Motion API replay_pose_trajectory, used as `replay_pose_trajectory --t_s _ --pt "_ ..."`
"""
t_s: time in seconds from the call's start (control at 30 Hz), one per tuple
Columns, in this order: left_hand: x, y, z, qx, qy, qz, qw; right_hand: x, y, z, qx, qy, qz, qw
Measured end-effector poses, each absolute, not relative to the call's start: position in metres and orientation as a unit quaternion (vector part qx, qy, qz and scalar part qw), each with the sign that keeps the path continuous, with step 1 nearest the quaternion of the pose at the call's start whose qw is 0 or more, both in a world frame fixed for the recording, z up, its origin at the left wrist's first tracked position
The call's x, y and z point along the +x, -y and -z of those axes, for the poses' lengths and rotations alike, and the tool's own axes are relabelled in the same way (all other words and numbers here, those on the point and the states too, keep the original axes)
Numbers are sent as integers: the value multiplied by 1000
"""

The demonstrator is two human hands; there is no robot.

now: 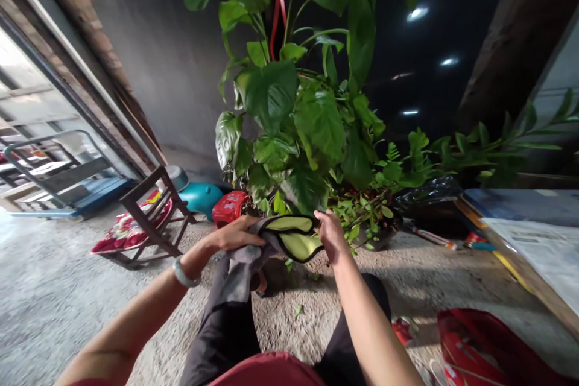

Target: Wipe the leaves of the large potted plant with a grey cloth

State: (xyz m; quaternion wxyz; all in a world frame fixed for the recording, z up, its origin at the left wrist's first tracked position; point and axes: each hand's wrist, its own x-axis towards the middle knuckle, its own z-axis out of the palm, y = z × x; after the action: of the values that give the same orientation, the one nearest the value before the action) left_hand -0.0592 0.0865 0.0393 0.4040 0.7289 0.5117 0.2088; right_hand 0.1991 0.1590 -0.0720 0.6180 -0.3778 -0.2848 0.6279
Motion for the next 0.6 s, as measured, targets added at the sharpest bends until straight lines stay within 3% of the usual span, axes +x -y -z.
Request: replay_pose_trajectory --t_s 0.1,0.2,0.3,0.43,0.6 --pt "-77 -91 -65 684 -547 -341 343 204 -166 74 -378 286 -627 618" --pt "-86 -122 -76 634 -605 -451 169 203 -170 78 -376 290 -631 614" --pt "-84 -141 -49 631 -690 -336 111 203 -170 82 -381 282 -626 619" --pt "-87 -111 -18 685 -666 -153 252 210 -169 81 -397 263 -615 629" --pt "-114 -67 -83 699 -540 -210 418 216 -170 73 -412 244 -602 638"
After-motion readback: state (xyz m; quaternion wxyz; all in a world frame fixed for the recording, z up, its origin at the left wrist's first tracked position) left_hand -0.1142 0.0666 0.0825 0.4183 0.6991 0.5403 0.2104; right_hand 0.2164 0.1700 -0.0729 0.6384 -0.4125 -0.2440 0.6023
